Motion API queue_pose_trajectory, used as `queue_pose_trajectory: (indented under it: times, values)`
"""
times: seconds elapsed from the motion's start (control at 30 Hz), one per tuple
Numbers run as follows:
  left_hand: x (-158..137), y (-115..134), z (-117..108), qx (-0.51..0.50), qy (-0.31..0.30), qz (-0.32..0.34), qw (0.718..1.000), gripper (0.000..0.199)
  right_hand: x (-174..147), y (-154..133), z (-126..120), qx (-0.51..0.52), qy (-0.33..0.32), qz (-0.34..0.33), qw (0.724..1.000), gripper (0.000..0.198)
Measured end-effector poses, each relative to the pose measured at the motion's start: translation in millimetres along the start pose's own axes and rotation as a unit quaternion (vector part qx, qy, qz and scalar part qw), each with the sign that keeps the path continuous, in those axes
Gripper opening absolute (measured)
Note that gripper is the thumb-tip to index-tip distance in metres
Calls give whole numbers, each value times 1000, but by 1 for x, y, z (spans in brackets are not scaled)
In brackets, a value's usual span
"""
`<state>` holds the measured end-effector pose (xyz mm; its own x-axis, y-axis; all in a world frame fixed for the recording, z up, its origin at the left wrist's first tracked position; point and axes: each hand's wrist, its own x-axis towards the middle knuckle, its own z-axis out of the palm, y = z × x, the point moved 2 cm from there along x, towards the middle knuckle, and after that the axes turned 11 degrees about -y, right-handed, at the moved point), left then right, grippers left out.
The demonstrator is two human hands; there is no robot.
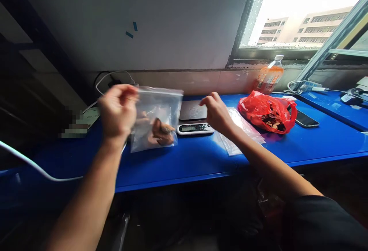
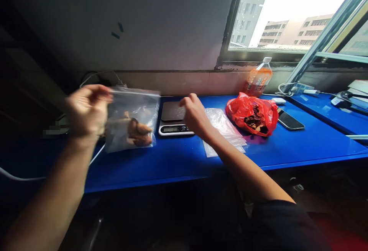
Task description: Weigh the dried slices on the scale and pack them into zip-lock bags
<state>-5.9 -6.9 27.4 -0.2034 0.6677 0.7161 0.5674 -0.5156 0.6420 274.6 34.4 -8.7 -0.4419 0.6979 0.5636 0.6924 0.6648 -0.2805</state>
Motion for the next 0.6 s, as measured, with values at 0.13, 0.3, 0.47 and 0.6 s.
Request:
queue_pose_trajectory:
  times: [0.13, 0.3, 0.47, 0.6]
  values:
    - [12, -43, -26, -37, 25, -78, 996, 12, -30, 42, -54, -54, 124, 70, 988, 32]
    - [22, -63, -11, 91, -30, -125, 988, 28, -69, 107, -110, -62, 131, 208, 967, 25]
    - [40, -66, 10, 192, -111, -164, 961, 33, -90, 176, -109, -42, 14, 386, 922, 33]
    - [37, -61, 19, 246, -137, -149, 948, 43, -76, 210, -104, -160, -128, 367, 907, 19]
